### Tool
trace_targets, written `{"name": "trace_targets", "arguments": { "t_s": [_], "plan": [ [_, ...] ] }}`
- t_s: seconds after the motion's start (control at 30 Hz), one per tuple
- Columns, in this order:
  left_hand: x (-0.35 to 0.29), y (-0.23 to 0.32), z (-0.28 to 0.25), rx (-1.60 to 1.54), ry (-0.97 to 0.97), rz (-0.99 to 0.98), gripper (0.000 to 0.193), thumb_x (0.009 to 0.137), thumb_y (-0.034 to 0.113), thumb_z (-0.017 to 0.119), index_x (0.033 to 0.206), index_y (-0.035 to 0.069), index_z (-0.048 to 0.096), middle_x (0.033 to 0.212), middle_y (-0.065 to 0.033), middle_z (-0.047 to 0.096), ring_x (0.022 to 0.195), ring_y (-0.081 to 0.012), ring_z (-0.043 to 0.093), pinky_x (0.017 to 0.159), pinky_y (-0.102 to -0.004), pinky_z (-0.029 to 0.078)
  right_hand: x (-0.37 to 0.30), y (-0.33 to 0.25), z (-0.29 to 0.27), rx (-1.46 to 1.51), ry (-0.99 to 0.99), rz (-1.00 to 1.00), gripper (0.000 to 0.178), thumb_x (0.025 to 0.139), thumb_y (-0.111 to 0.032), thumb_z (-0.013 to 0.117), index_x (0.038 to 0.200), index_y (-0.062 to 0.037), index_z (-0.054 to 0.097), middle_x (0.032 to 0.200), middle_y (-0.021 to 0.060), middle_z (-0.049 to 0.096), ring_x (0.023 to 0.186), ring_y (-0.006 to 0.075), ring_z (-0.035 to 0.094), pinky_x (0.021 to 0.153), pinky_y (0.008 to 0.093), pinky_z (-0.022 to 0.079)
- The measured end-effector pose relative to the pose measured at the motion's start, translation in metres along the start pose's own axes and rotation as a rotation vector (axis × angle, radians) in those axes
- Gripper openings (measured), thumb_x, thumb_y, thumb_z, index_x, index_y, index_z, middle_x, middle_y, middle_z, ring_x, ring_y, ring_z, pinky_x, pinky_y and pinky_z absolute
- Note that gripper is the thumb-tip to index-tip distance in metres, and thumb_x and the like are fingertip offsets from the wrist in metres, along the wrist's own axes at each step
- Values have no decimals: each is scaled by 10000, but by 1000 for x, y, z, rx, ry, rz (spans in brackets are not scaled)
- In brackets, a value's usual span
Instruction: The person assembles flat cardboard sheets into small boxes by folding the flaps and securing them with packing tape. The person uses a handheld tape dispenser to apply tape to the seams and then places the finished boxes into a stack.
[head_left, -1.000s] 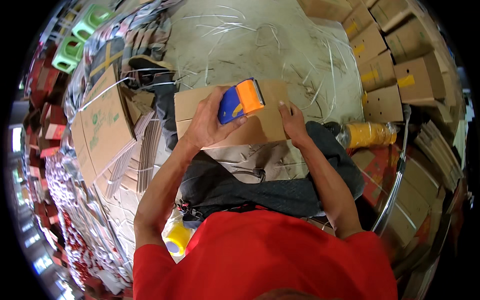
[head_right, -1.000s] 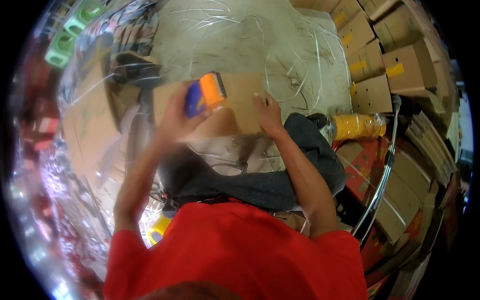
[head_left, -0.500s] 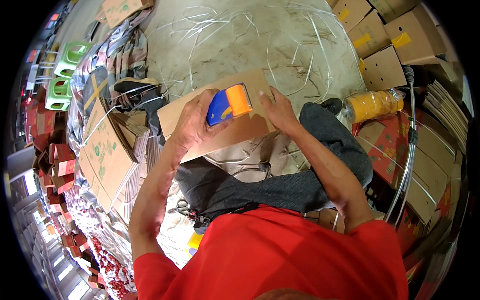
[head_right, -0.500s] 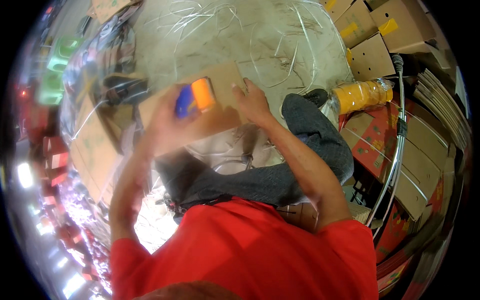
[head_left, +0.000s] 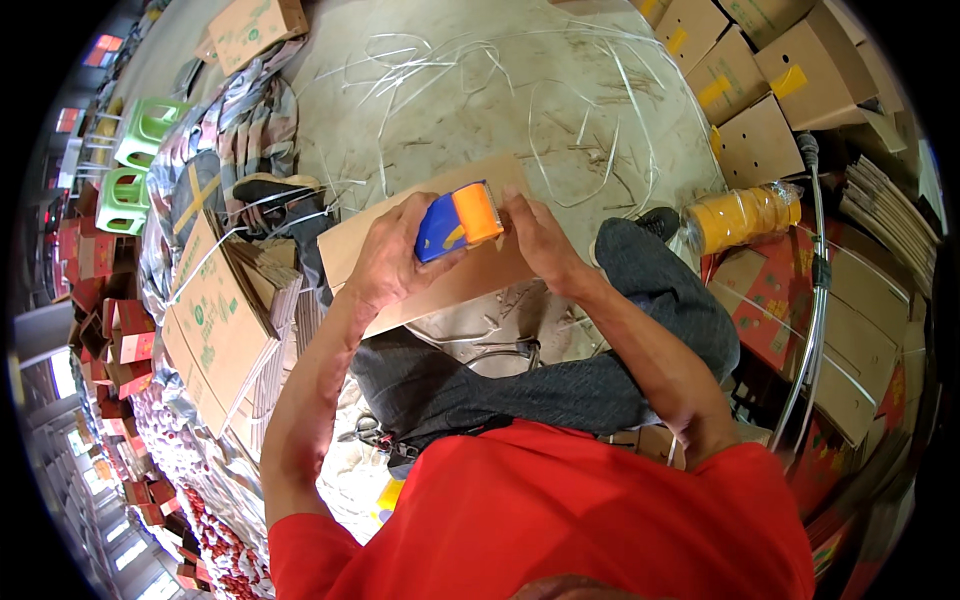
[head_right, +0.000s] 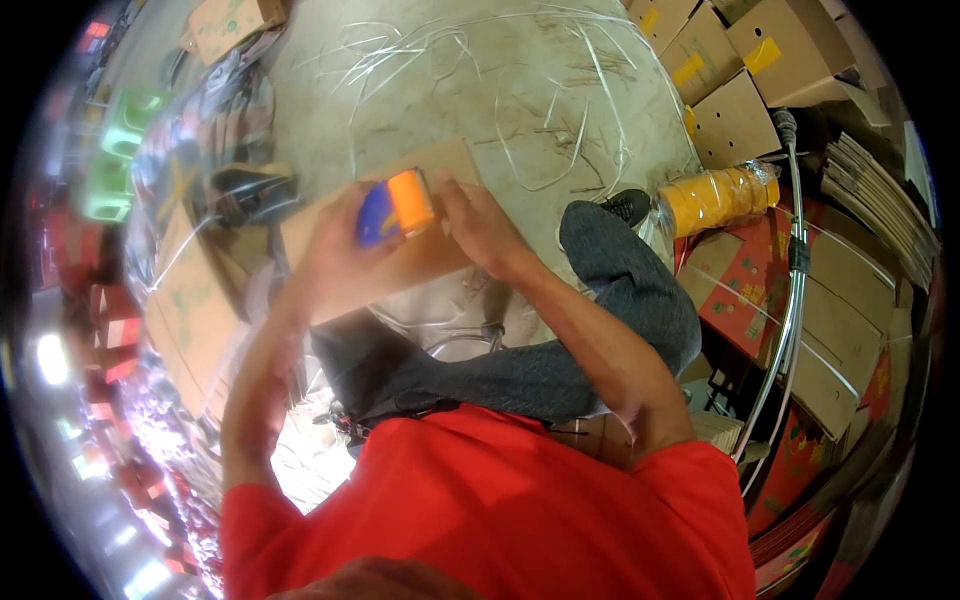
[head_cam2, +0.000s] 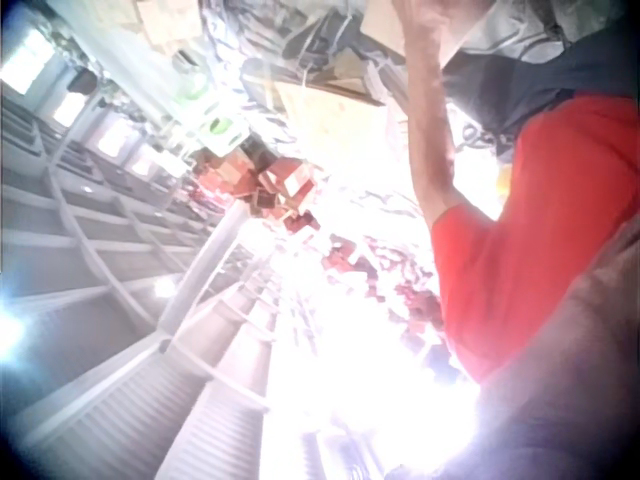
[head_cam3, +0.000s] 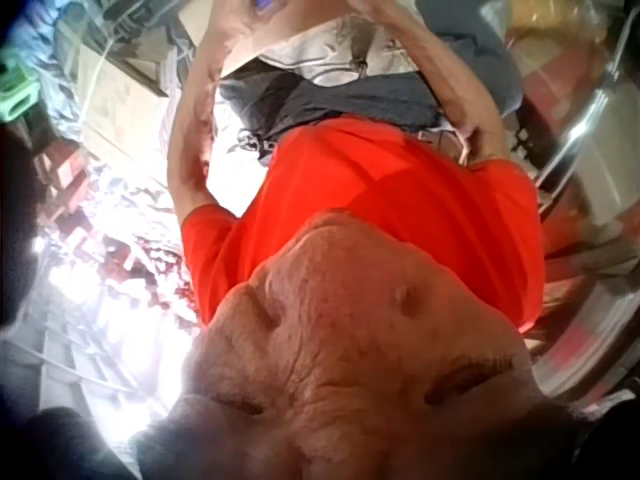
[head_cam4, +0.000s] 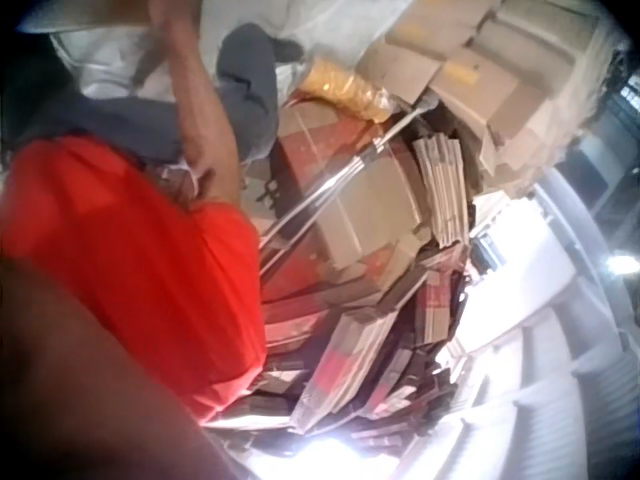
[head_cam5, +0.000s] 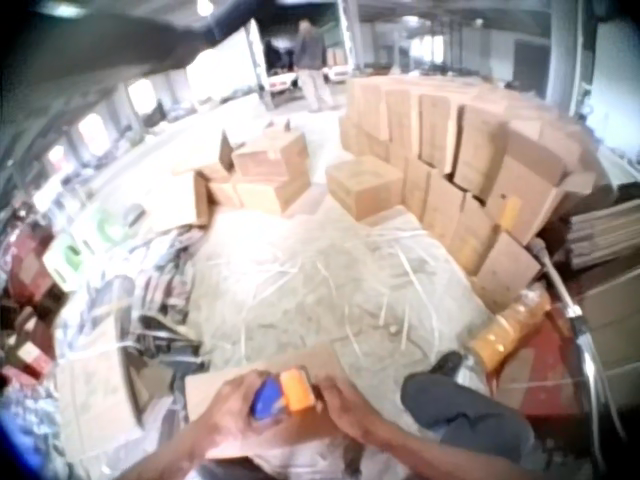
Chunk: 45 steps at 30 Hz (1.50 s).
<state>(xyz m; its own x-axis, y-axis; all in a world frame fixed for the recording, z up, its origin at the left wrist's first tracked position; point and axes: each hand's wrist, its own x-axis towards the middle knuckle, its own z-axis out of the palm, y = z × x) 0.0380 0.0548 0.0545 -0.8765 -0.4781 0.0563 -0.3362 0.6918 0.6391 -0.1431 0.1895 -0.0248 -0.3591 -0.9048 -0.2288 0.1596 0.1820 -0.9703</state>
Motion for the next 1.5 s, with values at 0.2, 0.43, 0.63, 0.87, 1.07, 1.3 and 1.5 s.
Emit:
{"name": "trace_targets", "arguments": {
  "t_s": [0.2,0.43,0.63,0.87,1.07,1.3,1.5],
  "plan": [
    [1,-1,1,13,-8,11,598,816,291,890,1253,33,573,1032,-225,714,925,-447,715,803,-466,582,2,11,5,12,27,-72,518,1120,-437,451,895,-17,655,732,-19,547,691,100,502,631,321,429],
    [2,-4,6,88,19,61,734,802,297,892,1412,75,551,992,-213,670,860,-433,690,770,-462,569,2,0,0,2,47,-120,419,1099,-317,503,855,-4,639,717,-8,564,697,71,512,609,294,428],
    [4,-5,12,247,-28,229,914,801,276,874,1611,284,450,925,-154,587,750,-366,641,717,-453,552,9,7,-20,-108,73,-130,404,1076,-309,543,871,20,659,760,34,615,741,79,545,656,307,460],
    [14,4,-15,466,-239,166,810,879,300,810,1600,356,446,934,-158,616,716,-354,662,714,-458,568,35,52,-173,-26,221,14,343,1047,-397,620,930,-82,687,789,-60,531,754,58,462,675,275,397],
    [27,22,-9,598,-337,178,810,877,311,808,1598,322,439,966,-164,625,727,-345,679,689,-437,573,41,88,-185,-58,221,121,381,1075,-421,578,829,-131,564,762,-80,449,703,65,370,641,260,313],
    [31,21,-8,606,-348,206,815,850,296,824,1579,303,460,971,-160,622,756,-327,683,678,-420,569,42,95,-170,-61,245,93,451,1113,-430,500,778,-128,473,734,-62,415,692,83,345,656,275,317],
    [39,23,-5,624,-341,240,780,855,286,813,1562,294,483,948,-156,627,773,-324,684,675,-420,563,46,152,-171,-40,245,89,420,1100,-387,503,780,-116,483,734,-53,432,695,89,354,667,277,327]
  ]
}}
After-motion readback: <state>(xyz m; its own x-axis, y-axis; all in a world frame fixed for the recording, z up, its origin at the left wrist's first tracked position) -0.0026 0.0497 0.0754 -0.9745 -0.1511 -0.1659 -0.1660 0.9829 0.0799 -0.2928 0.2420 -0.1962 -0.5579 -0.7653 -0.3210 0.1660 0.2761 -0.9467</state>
